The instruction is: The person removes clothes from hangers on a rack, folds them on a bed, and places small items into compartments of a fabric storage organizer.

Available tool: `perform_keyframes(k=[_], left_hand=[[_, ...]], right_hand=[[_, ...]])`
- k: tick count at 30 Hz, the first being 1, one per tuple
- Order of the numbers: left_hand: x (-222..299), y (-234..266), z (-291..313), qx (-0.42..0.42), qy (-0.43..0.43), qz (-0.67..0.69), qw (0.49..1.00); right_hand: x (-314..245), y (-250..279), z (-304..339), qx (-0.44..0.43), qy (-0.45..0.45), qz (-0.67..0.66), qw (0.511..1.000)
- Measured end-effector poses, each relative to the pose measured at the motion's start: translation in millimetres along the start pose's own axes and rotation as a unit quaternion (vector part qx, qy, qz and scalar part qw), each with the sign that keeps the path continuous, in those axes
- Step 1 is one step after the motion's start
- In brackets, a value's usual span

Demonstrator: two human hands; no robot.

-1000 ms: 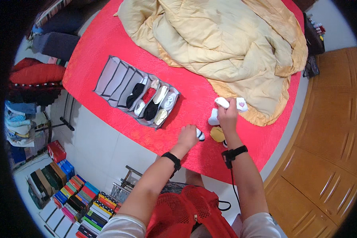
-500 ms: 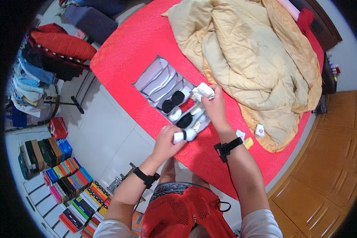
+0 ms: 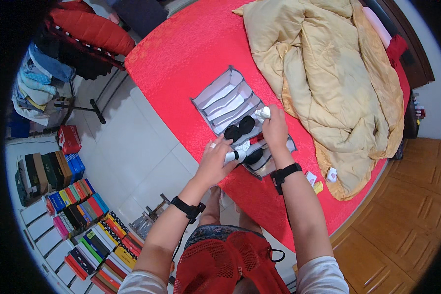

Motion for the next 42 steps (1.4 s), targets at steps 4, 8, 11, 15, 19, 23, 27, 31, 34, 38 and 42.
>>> perform_keyframes(k=[4, 8, 11, 15, 19, 23, 27, 31, 34, 38, 42], left_hand=[[-5, -2, 0, -0.025, 0.020, 0.001, 0.999], [-7, -1, -1, -0.034, 0.023, -0.001, 0.999], [-10, -1, -1, -0.035, 0.024, 0.000, 0.999], [-11, -4, -2, -0.040, 0.020, 0.001, 0.999], [-11, -4, -3, -0.041, 0.020, -0.001, 0.999], [-11, -4, -4, -0.049, 0.026, -0.002, 0.998], [-14, -3, -2, -0.051, 0.030, -0.008, 0.998], [-13, -2, -2, -0.053, 0.026, -0.009, 0.998], [-12, -2, -3, -0.055, 0.016, -0.008, 0.998], [-11, 0, -3, -0.049, 0.014, 0.001, 0.999], [-10, 16, -10, 0.017, 0.075, 0.148, 0.986]], right_hand=[[-6, -4, -7, -0.029, 0.021, 0.112, 0.993], [-12, -7, -14, -0.026, 0.070, 0.197, 0.978], [-18, -4, -16, 0.003, 0.088, 0.246, 0.965], [-9, -16, -14, 0.021, 0.096, 0.285, 0.953], [2, -30, -13, -0.033, 0.065, 0.318, 0.945], [7, -37, -9, -0.076, 0.044, 0.341, 0.936], [-7, -27, -5, -0.029, 0.071, 0.270, 0.960], [-15, -23, -3, -0.066, 0.100, 0.244, 0.962], [-11, -23, 3, -0.089, 0.104, 0.261, 0.956], [-27, -3, -2, 0.026, 0.107, 0.183, 0.977], [-47, 13, -4, 0.036, 0.102, 0.011, 0.994]])
Point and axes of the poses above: each hand's wrist, its own z-axis away from the middle knuckle, its own y-axis out of the back of the hand, x = y × z, the point moved 5 cm from there along -z, towards the middle knuckle, and after that the axes turned 13 degrees about y, right-handed, at the moved point
